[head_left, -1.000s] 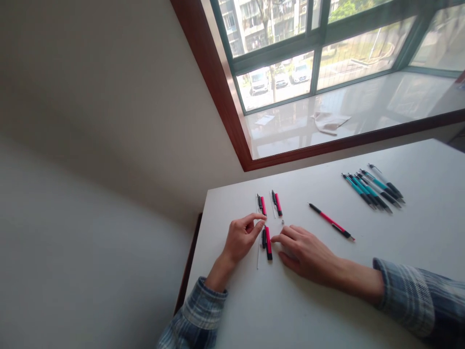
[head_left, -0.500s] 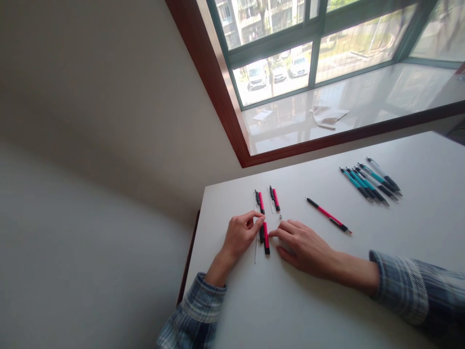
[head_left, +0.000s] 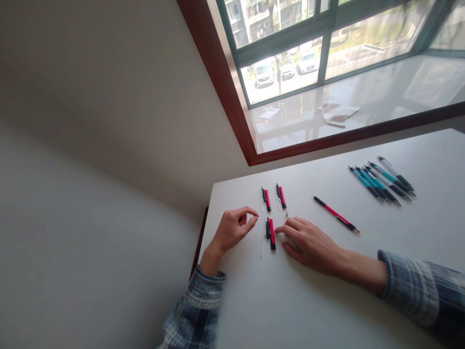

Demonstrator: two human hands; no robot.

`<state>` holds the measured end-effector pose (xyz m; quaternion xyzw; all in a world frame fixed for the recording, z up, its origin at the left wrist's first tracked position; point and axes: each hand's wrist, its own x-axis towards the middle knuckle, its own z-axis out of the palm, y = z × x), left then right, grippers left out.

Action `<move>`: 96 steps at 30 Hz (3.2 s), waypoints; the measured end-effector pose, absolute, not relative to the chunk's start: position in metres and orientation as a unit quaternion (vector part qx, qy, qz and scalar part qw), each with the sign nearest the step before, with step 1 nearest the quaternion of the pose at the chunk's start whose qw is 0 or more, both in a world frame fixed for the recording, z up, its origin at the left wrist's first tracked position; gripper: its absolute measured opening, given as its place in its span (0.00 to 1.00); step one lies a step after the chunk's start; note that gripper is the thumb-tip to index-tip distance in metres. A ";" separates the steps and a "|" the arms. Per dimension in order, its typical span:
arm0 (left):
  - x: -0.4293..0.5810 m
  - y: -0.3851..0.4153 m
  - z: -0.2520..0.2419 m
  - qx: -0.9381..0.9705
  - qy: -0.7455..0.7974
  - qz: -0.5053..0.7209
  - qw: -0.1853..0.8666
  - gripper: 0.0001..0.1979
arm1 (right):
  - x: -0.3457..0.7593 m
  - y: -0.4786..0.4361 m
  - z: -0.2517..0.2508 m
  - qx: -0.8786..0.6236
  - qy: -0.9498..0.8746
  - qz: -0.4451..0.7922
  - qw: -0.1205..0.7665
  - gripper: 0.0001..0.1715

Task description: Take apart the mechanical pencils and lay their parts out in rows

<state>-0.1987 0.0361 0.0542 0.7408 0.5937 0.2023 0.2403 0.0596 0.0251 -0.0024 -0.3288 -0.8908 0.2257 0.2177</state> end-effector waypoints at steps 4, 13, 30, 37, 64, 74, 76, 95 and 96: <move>-0.216 0.031 0.067 0.762 0.582 0.119 0.259 0.09 | 0.060 0.024 -0.001 -0.328 -0.888 0.235 0.222 0.16; -0.195 0.024 0.062 0.786 0.556 0.062 0.265 0.05 | 0.060 0.023 0.001 -0.337 -0.885 0.234 0.221 0.16; -0.190 0.024 0.061 0.786 0.548 0.101 0.270 0.08 | 0.059 0.021 -0.001 -0.344 -0.877 0.230 0.242 0.21; -0.190 0.026 0.061 0.773 0.554 0.153 0.268 0.12 | 0.095 0.047 0.028 -0.355 -0.878 0.152 0.282 0.12; -0.100 0.024 0.044 0.530 0.392 0.427 0.618 0.29 | 0.121 0.062 0.007 -0.240 -0.580 0.723 0.289 0.25; -0.099 0.020 0.047 0.574 0.360 0.461 0.573 0.17 | 0.114 0.051 -0.005 -0.161 -0.546 0.786 0.242 0.24; -0.097 0.019 0.046 0.566 0.368 0.473 0.566 0.16 | 0.112 0.049 -0.006 -0.176 -0.552 0.775 0.255 0.25; -0.093 0.016 0.044 0.542 0.397 0.498 0.549 0.15 | 0.105 0.040 0.014 -0.254 -0.629 0.647 0.348 0.25; -0.092 0.015 0.045 0.543 0.401 0.499 0.544 0.15 | 0.105 0.039 0.015 -0.262 -0.636 0.633 0.355 0.25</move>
